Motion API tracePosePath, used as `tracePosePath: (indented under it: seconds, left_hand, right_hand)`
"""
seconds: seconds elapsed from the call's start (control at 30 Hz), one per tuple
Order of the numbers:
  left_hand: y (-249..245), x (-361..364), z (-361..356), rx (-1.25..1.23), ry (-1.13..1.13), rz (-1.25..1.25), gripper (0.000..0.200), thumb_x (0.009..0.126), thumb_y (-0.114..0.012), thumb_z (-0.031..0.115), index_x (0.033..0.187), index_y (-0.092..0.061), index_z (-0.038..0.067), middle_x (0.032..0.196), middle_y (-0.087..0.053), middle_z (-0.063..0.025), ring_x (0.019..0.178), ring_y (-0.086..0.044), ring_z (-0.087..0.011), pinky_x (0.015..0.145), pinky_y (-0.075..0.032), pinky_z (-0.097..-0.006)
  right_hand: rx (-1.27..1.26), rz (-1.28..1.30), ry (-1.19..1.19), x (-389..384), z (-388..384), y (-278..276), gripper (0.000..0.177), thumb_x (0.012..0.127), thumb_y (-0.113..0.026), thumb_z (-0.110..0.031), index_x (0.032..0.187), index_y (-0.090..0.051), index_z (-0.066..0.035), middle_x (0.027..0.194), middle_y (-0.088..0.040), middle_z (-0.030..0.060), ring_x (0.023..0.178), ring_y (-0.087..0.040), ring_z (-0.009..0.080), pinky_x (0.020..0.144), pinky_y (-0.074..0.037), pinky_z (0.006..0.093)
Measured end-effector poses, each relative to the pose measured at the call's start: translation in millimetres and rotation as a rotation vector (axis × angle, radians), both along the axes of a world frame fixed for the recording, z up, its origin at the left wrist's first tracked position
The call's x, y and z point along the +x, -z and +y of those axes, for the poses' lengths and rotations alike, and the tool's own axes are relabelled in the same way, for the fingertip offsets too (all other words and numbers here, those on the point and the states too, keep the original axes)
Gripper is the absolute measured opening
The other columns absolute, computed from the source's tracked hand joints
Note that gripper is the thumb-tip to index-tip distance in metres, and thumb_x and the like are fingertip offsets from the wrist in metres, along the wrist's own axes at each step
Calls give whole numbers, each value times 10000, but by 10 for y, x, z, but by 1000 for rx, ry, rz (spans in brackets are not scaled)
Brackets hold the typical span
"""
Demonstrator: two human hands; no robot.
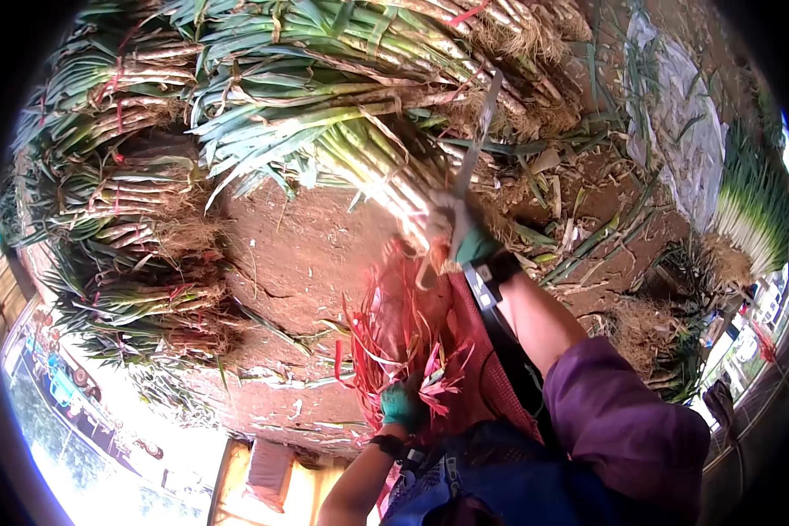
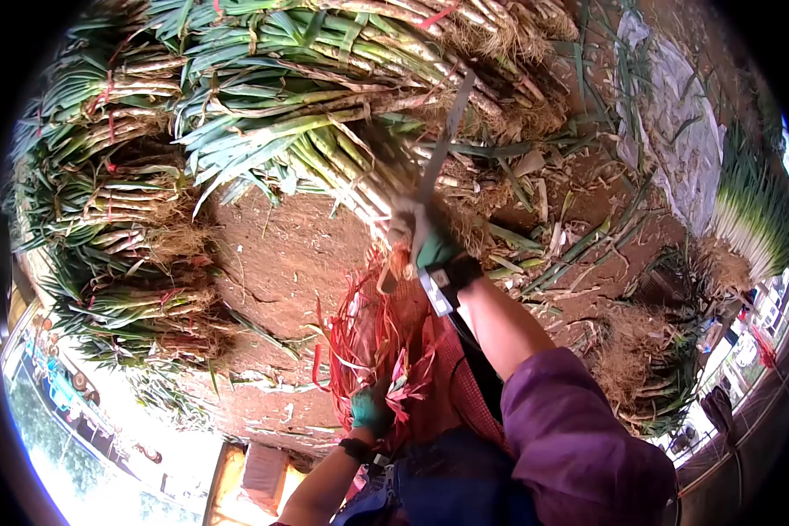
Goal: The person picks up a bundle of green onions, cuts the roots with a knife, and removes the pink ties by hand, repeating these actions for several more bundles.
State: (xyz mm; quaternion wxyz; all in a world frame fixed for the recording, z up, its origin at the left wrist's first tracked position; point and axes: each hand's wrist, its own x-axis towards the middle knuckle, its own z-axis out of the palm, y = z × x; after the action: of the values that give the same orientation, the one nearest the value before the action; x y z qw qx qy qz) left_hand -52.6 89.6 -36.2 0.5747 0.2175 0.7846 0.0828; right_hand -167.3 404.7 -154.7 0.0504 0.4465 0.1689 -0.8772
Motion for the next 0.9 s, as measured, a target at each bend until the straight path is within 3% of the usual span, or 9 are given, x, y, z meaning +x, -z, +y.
tracePosePath:
  seconds: [0.13, 0.27, 0.33, 0.4, 0.5, 0.53, 0.7, 0.73, 0.9]
  left_hand:
    - [17, 30, 58, -64, -30, -27, 355, 755, -603, 226, 1104, -576, 166, 883, -671, -183, 820, -657, -367, 679, -515, -475]
    - [387, 192, -81, -262, -116, 30, 459, 771, -642, 340, 1160, -574, 105, 938, -659, -223, 882, -646, -391, 721, -516, -485]
    - [984, 134, -340, 75, 802, 406, 264, 835, -539, 264, 1017, -648, 107, 840, -680, -126, 735, -654, -300, 586, -491, -395]
    - [1780, -195, -227, -48, 749, 395, 200, 844, -538, 253, 720, -681, 189, 730, -656, -50, 621, -615, -204, 528, -465, -363]
    - [2208, -1534, 704, 291, -1195, -93, 155, 853, -557, 254, 772, -653, 164, 701, -634, -34, 585, -594, -210, 515, -477, -364]
    - [2225, -2086, 1041, 475, -1462, -135, 144, 856, -563, 255, 790, -644, 156, 691, -626, -29, 573, -588, -211, 511, -481, -365]
    - [1151, -3659, 2108, 563, -1269, -206, 247, 873, -586, 321, 934, -628, 85, 742, -653, -83, 657, -640, -267, 636, -572, -459]
    - [1787, -3830, 1795, 698, -1238, -428, 289, 881, -571, 327, 950, -635, 53, 796, -668, -100, 709, -649, -276, 669, -570, -440]
    - [1500, -1590, 597, 448, -1598, -770, 305, 923, -500, 323, 966, -644, 58, 879, -675, -109, 801, -650, -266, 764, -561, -401]
  right_hand:
    - [-152, 7, 81, 420, -126, -413, 42, 937, -482, -192, 917, -473, -156, 622, -404, -74, 466, -371, 35, 388, -355, 184]
    - [-32, 197, 122, 1079, -51, -869, 302, 900, -567, -432, 794, -429, -186, 648, -369, -82, 538, -409, 24, 420, -395, 168]
    - [6, 8, -103, 1135, 203, -1488, 300, 905, -568, -410, 765, -428, -185, 626, -355, -75, 552, -417, 31, 393, -356, 177]
    - [24, -170, -197, 1286, 284, -1843, 224, 906, -547, -267, 749, -425, -166, 550, -319, -61, 441, -340, 69, 361, -260, 219]
    - [-67, -370, -170, 1363, 401, -2509, 219, 922, -487, -212, 730, -412, -138, 568, -357, -41, 437, -328, 83, 394, -275, 234]
    - [-104, -358, -148, 1482, 397, -2628, 204, 902, -518, -195, 736, -414, -139, 565, -342, -51, 422, -313, 80, 383, -260, 232]
    - [-177, -478, 0, 2064, 278, -2796, 231, 881, -552, -170, 711, -401, -130, 542, -292, -49, 402, -287, 73, 373, -242, 233]
    - [-228, -451, 36, 2115, 270, -2841, 229, 882, -549, -164, 710, -403, -128, 552, -302, -45, 406, -291, 74, 374, -241, 234]
    - [-318, -218, 102, 2373, 193, -3055, 245, 960, -475, -307, 775, -421, -156, 618, -349, -45, 469, -275, 74, 439, -254, 213]
